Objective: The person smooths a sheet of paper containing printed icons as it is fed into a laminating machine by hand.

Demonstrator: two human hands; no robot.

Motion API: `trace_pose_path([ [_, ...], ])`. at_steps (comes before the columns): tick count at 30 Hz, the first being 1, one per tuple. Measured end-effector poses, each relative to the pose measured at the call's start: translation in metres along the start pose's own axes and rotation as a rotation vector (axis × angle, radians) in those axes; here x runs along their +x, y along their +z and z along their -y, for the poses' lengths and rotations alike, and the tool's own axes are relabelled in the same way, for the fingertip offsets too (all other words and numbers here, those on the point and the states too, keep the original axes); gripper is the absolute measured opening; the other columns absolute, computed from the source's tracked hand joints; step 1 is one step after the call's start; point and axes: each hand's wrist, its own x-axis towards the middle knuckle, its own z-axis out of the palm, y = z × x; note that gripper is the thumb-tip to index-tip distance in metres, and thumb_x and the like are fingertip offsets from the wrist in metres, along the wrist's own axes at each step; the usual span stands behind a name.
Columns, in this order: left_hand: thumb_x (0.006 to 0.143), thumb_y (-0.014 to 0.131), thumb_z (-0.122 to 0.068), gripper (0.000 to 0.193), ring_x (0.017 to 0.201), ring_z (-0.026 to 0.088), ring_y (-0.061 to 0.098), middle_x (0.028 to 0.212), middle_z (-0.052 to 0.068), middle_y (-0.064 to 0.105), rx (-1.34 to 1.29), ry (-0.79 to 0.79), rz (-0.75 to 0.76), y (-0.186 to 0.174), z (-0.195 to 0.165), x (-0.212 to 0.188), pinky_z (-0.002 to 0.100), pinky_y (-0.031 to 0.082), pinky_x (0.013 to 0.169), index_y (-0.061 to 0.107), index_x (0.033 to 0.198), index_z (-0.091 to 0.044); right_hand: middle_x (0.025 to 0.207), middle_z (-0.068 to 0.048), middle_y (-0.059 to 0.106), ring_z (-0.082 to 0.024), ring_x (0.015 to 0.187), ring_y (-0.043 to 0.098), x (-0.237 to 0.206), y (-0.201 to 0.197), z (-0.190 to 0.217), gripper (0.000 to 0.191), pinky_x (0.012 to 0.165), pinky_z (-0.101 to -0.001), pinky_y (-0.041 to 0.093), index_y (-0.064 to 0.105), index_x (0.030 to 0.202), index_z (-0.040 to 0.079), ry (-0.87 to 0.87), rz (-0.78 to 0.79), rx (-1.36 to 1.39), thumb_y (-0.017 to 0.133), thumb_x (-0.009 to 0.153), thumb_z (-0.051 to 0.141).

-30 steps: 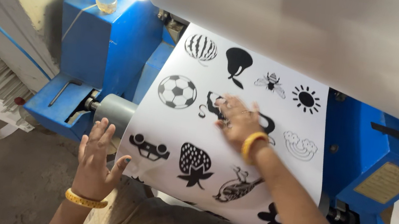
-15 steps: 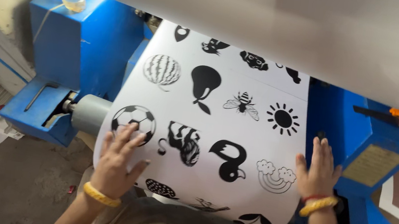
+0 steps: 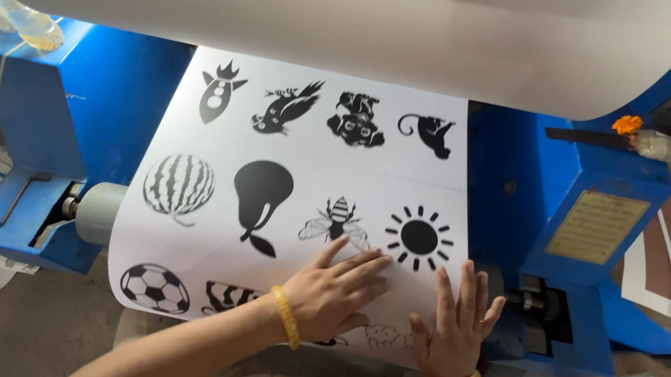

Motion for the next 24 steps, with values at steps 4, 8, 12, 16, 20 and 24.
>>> trace_pose_path([
  [4,0.098,0.042,-0.059,0.070,0.153,0.026,0.020,0.165,0.012,0.025,0.047,-0.055,0.162,-0.015,0.011,0.038,0.058,0.008,0.122,0.040,0.152,-0.014,0.164,-0.022,0.031,-0.037,0.156,0.020,-0.003,0.002,-0.003,0.071,0.126,-0.0570,0.000,0.046,0.152,0.010,-0.004,-0.005,0.013,0.027,0.106,0.061],
  [8,0.098,0.032,-0.067,0.080,0.154,0.019,0.001,0.168,0.005,0.003,0.105,-0.326,0.493,-0.045,0.054,0.059,0.053,-0.001,0.122,0.013,0.159,-0.021,0.164,-0.021,0.032,-0.036,0.157,0.019,-0.007,0.003,-0.003,0.071,0.126,-0.0555,-0.002,0.046,0.152,0.010,-0.002,0.004,0.008,0.028,0.106,0.061],
  [12,0.098,0.036,-0.061,0.078,0.156,0.016,-0.003,0.170,-0.001,-0.002,0.023,-0.771,0.401,-0.073,0.122,0.026,0.050,-0.003,0.123,0.012,0.160,-0.020,0.163,-0.020,0.034,-0.034,0.156,0.021,-0.010,0.004,0.001,0.070,0.126,-0.0536,-0.003,0.047,0.151,0.012,0.004,0.015,0.002,0.028,0.106,0.062],
  [16,0.094,0.047,-0.057,0.071,0.156,0.019,0.007,0.170,0.004,0.012,0.027,-1.128,0.179,-0.078,0.176,-0.057,0.055,0.000,0.124,0.032,0.156,-0.026,0.164,-0.018,0.035,-0.035,0.156,0.025,-0.004,0.004,0.004,0.072,0.127,-0.0549,-0.003,0.047,0.152,0.014,-0.036,0.009,-0.065,0.026,0.105,0.064],
  [20,0.097,0.044,-0.063,0.074,0.153,0.030,0.019,0.164,0.018,0.027,0.189,-1.096,-0.169,-0.058,0.191,-0.167,0.067,0.005,0.117,0.045,0.150,-0.011,0.163,-0.016,0.036,-0.033,0.153,0.029,0.014,0.006,0.012,0.072,0.125,-0.0589,-0.003,0.045,0.153,0.017,-0.100,0.052,-0.129,0.026,0.103,0.065],
  [24,0.101,0.037,-0.063,0.072,0.156,0.032,0.023,0.166,0.018,0.030,0.152,-1.087,-0.405,-0.015,0.163,-0.244,0.068,0.006,0.121,0.048,0.149,-0.011,0.163,-0.014,0.034,-0.031,0.152,0.030,0.044,0.020,0.030,0.073,0.124,-0.0619,0.000,0.042,0.153,0.020,-0.181,0.171,-0.108,0.024,0.102,0.068],
])
